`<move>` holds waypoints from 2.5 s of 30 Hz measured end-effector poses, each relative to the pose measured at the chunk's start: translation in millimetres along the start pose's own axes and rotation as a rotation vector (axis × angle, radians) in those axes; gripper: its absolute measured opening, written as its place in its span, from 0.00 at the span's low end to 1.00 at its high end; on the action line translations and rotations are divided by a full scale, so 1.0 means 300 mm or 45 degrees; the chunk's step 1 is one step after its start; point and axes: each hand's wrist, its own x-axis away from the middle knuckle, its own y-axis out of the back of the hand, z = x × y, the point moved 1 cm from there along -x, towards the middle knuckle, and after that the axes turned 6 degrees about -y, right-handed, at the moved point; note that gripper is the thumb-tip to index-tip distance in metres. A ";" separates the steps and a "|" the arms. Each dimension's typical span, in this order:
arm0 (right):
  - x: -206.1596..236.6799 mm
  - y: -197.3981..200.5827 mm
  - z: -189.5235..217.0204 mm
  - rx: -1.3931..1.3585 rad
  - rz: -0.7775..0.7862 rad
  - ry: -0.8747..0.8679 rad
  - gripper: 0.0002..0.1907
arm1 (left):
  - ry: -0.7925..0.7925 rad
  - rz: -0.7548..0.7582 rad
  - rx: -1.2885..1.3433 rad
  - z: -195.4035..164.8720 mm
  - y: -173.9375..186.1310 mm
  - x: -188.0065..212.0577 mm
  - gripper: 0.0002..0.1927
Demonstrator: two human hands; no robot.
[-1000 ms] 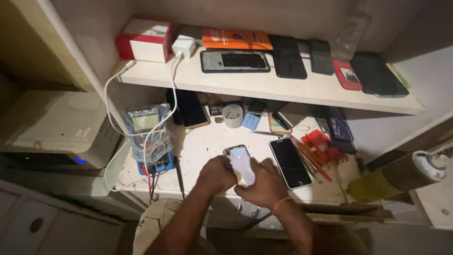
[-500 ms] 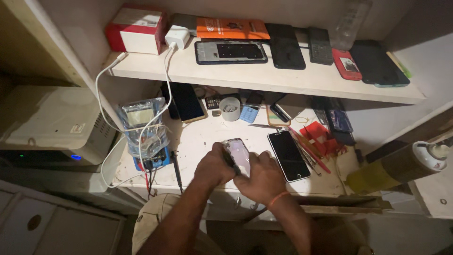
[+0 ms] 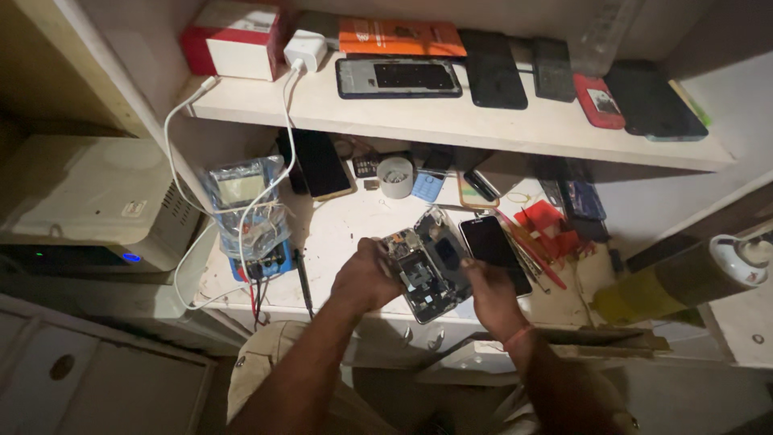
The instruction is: The person sits at a repair bench and works on a smartphone. They open the phone, separate the back cover and frame, handle the internal components, and then use a multimeter with red and black probes to test the exposed phone board.
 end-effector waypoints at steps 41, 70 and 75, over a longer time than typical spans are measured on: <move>0.142 -0.032 0.170 -0.076 -0.580 0.424 0.14 | -0.530 -0.135 -0.326 0.048 0.080 0.039 0.23; 0.111 0.009 0.099 -0.385 -0.281 -0.212 0.25 | -0.463 -0.040 -0.489 0.034 0.072 0.050 0.31; 0.104 -0.004 0.084 -0.569 -0.343 -0.030 0.22 | -0.502 -0.085 -0.481 0.051 0.057 0.044 0.41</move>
